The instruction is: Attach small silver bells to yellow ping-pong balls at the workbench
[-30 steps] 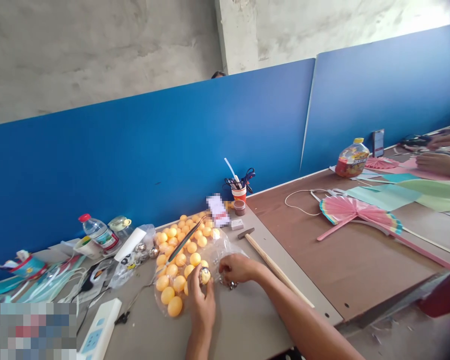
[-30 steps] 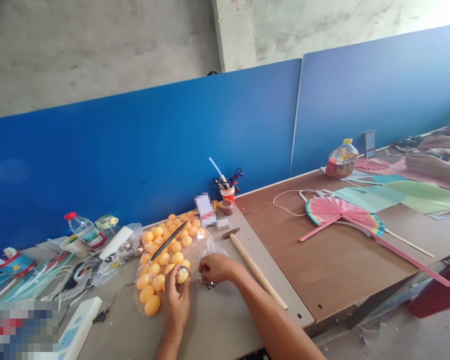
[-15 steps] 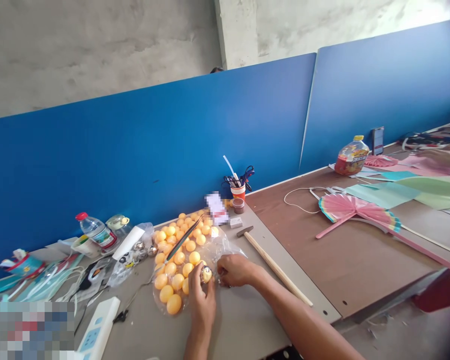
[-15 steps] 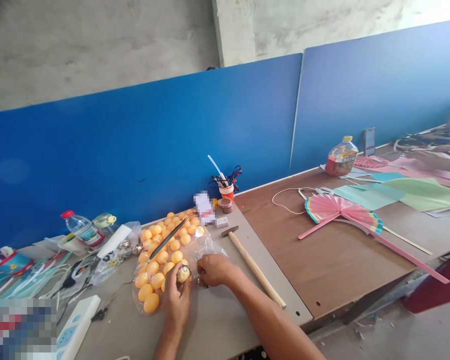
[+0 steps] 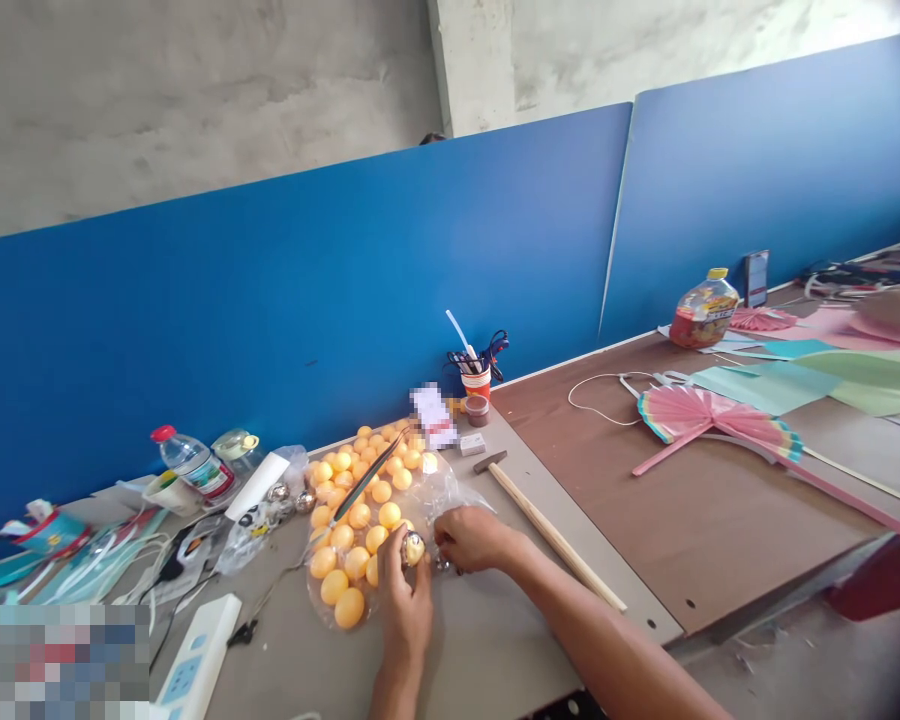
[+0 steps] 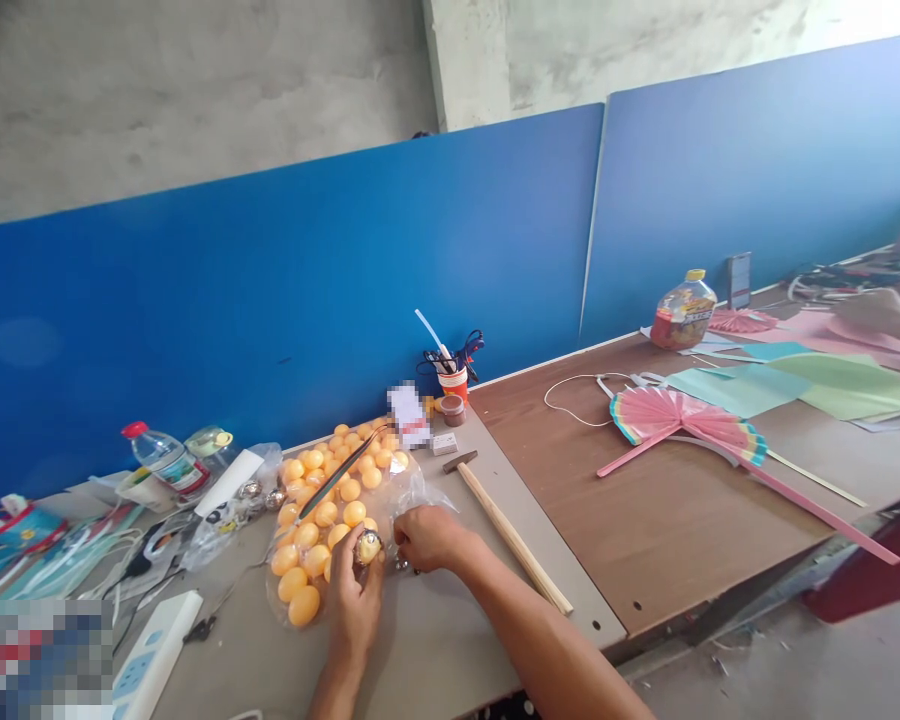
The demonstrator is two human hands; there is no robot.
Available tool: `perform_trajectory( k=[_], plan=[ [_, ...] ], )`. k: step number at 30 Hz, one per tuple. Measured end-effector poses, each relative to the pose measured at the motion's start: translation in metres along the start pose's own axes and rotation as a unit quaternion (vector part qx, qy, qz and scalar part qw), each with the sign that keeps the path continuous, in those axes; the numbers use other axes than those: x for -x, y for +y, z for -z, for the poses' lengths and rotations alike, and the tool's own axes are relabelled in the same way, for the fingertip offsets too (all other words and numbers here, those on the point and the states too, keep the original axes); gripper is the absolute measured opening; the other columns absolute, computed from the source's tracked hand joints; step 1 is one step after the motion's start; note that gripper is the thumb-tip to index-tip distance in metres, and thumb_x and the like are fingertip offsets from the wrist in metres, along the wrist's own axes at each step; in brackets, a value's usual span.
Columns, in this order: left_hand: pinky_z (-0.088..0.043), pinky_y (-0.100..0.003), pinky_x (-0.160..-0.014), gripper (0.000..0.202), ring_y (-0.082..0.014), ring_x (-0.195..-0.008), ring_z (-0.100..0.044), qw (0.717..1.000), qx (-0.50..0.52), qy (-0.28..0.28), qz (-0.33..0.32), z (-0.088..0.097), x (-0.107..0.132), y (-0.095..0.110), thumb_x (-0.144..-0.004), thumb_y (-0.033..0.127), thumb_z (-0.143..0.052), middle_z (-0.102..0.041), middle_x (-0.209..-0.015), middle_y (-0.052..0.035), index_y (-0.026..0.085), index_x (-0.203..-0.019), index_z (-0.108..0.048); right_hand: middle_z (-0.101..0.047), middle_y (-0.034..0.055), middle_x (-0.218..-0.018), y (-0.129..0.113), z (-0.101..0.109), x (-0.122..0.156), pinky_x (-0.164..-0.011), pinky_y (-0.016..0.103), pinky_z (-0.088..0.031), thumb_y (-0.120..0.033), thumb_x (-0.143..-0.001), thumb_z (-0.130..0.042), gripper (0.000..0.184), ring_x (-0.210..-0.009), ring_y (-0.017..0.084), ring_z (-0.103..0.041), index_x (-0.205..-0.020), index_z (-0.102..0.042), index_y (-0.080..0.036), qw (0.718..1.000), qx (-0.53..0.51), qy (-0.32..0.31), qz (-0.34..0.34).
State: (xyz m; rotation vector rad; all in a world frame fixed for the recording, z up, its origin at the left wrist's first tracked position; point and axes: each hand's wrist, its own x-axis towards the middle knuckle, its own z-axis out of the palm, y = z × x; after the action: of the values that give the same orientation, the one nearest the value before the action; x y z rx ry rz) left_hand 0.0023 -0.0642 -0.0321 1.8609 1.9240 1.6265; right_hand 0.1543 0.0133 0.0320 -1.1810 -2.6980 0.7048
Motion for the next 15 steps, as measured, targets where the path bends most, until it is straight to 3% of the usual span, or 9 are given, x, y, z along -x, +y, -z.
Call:
perform_trajectory(
  k=[3,8,12,15],
  plan=[
    [-0.052,-0.042,-0.091,0.035,-0.0263,-0.107,-0.063,1.000,-0.002,0.005,-0.003,0.000,0.000,-0.001,-0.088,0.031,-0.053,-0.066,-0.113,-0.0158,0.016,-0.120,-0.055,-0.072,0.0053,-0.102,-0.002,0.002,0.003,-0.062,0.024,-0.039,-0.029,-0.071,-0.068,0.029,-0.085,0.020,-0.065,-0.099,-0.072,-0.023,0.999,0.021,-0.029,0.014],
    [-0.052,-0.043,-0.092,0.036,-0.0270,-0.108,-0.062,1.000,-0.001,0.008,0.004,-0.001,0.001,-0.002,-0.088,0.033,-0.053,-0.066,-0.114,-0.0158,0.016,-0.119,-0.056,-0.072,0.0067,-0.098,-0.003,-0.001,0.002,-0.063,0.023,-0.040,-0.012,-0.072,-0.059,0.027,-0.085,0.020,-0.065,-0.094,-0.072,-0.020,0.997,0.058,-0.031,0.027],
    [-0.052,-0.043,-0.093,0.036,-0.0267,-0.109,-0.062,1.000,0.015,0.004,0.015,0.000,0.001,0.001,-0.088,0.033,-0.054,-0.066,-0.114,-0.0155,0.016,-0.119,-0.056,-0.073,0.0058,-0.090,0.003,-0.003,-0.003,-0.063,0.023,-0.039,-0.011,-0.073,-0.054,0.024,-0.081,0.018,-0.064,-0.087,-0.073,-0.018,1.000,-0.012,0.015,0.016],
    [-0.052,-0.044,-0.094,0.035,-0.0268,-0.110,-0.062,1.000,0.022,0.005,0.019,0.000,0.001,0.002,-0.088,0.033,-0.054,-0.066,-0.115,-0.0155,0.017,-0.118,-0.057,-0.073,0.0039,-0.087,0.006,-0.002,-0.005,-0.065,0.021,-0.041,-0.010,-0.073,-0.053,0.024,-0.078,0.016,-0.063,-0.085,-0.072,-0.018,0.991,-0.122,0.048,0.013]
  ],
)
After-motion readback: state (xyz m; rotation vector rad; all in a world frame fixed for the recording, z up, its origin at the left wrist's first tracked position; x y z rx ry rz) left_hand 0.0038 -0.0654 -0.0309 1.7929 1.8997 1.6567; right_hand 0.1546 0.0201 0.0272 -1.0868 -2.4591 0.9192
